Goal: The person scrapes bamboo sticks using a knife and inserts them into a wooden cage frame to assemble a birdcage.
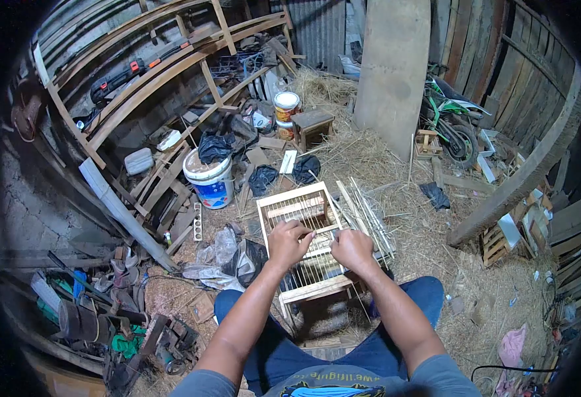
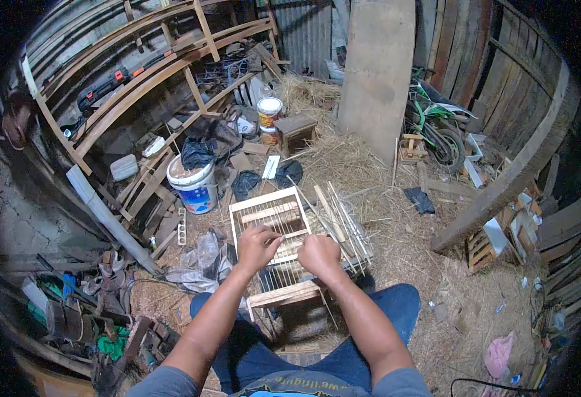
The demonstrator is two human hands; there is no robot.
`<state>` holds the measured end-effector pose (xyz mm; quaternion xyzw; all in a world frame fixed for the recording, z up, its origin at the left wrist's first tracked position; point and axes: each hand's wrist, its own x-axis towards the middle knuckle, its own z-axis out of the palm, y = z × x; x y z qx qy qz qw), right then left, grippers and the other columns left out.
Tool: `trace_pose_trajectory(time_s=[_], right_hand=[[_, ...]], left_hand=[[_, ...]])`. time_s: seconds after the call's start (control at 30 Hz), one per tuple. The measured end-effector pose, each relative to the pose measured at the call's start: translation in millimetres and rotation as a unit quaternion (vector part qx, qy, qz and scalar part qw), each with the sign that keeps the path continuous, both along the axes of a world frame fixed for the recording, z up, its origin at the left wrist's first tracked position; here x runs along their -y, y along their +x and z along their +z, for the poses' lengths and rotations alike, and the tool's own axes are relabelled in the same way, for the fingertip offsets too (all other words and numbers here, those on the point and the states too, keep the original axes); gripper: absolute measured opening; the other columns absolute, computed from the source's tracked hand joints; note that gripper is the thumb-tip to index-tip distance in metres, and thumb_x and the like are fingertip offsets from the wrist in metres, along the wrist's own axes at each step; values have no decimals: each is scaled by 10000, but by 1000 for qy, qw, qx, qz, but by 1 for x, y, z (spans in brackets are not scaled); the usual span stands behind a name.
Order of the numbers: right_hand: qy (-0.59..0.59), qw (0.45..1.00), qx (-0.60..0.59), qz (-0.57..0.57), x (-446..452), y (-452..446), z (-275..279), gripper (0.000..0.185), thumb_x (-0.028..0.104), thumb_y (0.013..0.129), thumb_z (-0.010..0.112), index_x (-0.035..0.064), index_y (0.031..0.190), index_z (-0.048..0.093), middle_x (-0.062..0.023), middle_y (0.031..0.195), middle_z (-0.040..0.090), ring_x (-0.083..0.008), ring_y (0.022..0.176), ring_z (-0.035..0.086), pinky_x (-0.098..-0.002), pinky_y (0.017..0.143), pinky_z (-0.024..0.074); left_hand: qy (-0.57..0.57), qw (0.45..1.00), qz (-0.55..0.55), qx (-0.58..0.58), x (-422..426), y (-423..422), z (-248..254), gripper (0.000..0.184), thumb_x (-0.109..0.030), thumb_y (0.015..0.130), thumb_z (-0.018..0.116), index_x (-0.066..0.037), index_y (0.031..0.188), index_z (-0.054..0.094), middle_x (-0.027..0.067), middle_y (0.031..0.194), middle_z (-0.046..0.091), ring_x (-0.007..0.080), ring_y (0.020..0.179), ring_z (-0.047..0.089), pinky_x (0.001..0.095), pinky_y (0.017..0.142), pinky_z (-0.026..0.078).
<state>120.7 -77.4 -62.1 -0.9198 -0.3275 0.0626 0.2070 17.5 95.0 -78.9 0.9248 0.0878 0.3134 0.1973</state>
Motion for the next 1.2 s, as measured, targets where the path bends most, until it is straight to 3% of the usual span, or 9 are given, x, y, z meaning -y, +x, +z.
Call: trace_pose_trajectory(time_s=[0.27, 0.57, 1.03, 1.2], right_hand=[[29, 999, 2, -13, -16, 1, -2, 192, 163, 787, 628, 30, 796, 765, -242, 800, 724, -415, 783, 731, -513, 717, 586], [24, 999, 2, -32, -23, 12, -16, 181, 226, 828, 656, 85, 821, 769, -191, 824, 735, -379, 826, 723, -510, 766, 565], [33, 999, -12, 7, 4, -1, 0, 203, 228, 821, 639, 73, 844, 767, -209, 806, 725, -398, 795, 721, -512, 756, 565], [44, 999, -19, -1, 1, 4, -1, 206, 222, 822, 638, 75, 852, 779, -207, 824, 734, -392, 814, 727, -496, 770, 570]], left_hand=[[0, 1000, -2, -22, 0, 0, 1, 160, -277, 825, 778, -125, 863, 808, 57, 863, 711, 274, 827, 638, 396, 750, 518], [13, 1000, -1, -29, -2, 4, 0, 156, -277, 824, 783, -129, 865, 807, 34, 863, 710, 261, 821, 641, 382, 736, 518], [32, 999, 29, -23, -5, 10, -8, 147, -322, 792, 806, -177, 794, 784, -4, 830, 692, 232, 794, 642, 383, 698, 517], [32, 999, 20, -24, -3, 10, -2, 169, -311, 806, 804, -142, 803, 794, 30, 810, 706, 262, 767, 651, 394, 696, 515]])
